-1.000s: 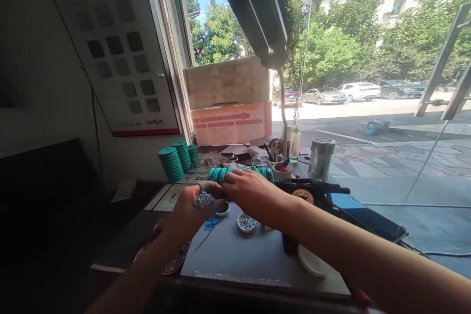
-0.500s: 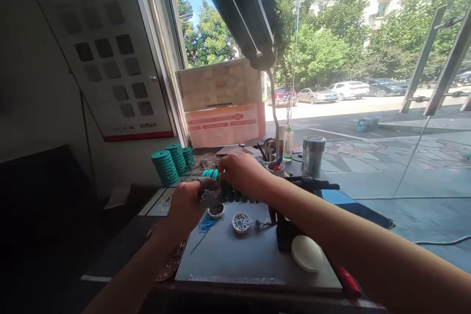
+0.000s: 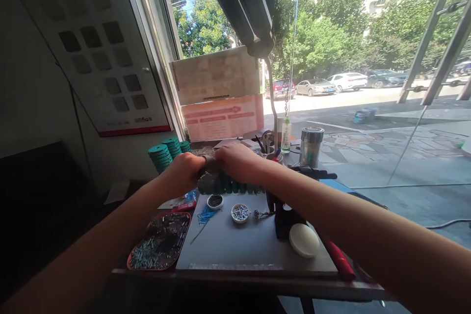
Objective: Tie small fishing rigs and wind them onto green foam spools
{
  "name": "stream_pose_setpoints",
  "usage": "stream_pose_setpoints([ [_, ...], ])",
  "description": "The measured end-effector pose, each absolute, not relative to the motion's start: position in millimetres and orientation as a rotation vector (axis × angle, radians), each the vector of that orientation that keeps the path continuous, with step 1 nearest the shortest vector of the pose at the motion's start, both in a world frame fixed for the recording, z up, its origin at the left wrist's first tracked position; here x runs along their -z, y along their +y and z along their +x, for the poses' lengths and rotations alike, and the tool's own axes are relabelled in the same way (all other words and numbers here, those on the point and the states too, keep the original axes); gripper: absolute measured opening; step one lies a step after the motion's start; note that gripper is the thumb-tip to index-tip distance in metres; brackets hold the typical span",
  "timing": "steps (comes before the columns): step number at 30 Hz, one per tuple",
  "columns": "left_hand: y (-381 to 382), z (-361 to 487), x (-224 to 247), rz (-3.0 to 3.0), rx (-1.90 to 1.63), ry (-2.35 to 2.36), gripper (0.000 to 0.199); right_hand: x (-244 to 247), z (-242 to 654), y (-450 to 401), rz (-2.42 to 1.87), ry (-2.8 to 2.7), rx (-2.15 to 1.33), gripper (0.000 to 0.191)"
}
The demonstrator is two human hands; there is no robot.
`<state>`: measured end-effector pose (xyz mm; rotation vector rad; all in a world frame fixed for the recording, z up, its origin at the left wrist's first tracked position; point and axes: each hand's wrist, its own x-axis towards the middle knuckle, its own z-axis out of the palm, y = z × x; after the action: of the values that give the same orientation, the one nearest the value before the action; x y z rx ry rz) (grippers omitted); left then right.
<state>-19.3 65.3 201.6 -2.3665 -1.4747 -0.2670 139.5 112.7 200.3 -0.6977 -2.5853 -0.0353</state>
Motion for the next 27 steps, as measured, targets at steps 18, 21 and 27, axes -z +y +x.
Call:
stream_pose_setpoints([
  [18, 87, -20, -196, -2.464, 0.509, -1.508, 0.011, -183, 150, 110, -0.736, -2.362, -0.202, 0.008],
  [21, 88, -20, -195, -2.451, 0.527, -1.521, 0.009, -184, 149, 110, -0.713, -2.384, -0.101, 0.01],
  [27, 87, -18, -195, -2.496, 0.553, -1.519, 0.006, -183, 147, 109, -0.707, -2.422, -0.01, 0.014],
])
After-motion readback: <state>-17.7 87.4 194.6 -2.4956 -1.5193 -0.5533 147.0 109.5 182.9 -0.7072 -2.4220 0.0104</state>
